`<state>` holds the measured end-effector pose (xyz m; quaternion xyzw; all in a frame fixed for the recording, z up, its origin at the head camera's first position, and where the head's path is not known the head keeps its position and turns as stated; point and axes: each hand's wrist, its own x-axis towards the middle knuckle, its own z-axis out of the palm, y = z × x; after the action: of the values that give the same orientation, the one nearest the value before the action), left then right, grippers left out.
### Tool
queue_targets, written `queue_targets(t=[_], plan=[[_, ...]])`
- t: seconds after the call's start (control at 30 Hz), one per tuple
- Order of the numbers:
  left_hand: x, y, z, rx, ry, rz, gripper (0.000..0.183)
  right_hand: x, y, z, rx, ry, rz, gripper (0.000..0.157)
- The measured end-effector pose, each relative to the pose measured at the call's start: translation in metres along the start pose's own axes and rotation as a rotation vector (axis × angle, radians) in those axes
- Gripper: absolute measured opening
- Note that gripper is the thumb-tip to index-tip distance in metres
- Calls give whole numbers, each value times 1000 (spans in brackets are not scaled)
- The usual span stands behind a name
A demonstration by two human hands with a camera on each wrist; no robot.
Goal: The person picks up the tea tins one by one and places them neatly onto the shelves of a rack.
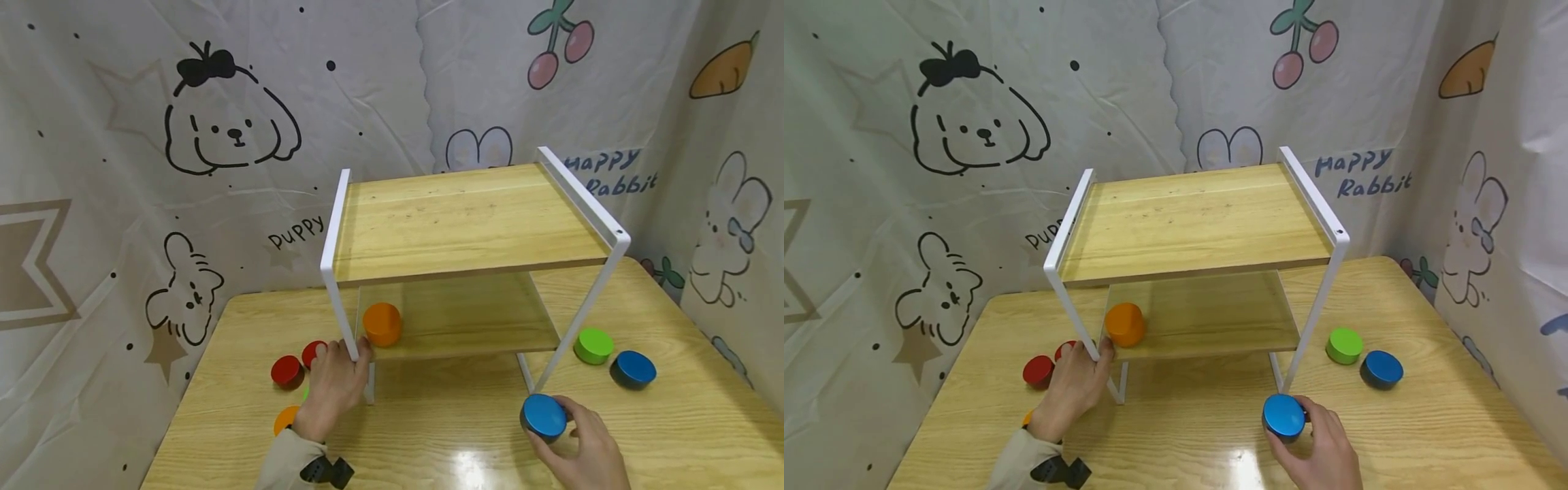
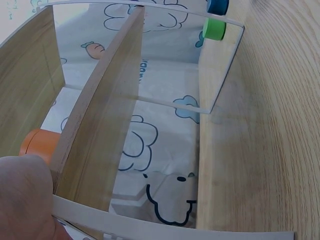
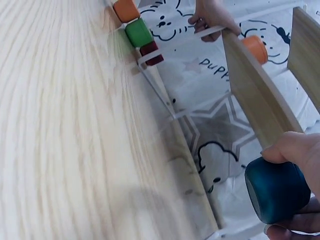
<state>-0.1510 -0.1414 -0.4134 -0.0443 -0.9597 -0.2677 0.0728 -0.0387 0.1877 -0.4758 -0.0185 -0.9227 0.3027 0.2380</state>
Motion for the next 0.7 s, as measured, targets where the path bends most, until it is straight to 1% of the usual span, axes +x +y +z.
queue_targets(t=[0.2,0.37,0.47,0.7], plan=[[-3,0,1,-3,-1,-9,51,6,-14,1,73,77,-140,69],[-3,2,3,5,-3,-13,50,16,-27,-2,107,113,-217,71],[-2,3,2,13,-7,-22,50,24,-35,-3,125,108,-253,71],[0,2,-1,29,-6,-45,50,41,-54,-5,174,64,-302,68]])
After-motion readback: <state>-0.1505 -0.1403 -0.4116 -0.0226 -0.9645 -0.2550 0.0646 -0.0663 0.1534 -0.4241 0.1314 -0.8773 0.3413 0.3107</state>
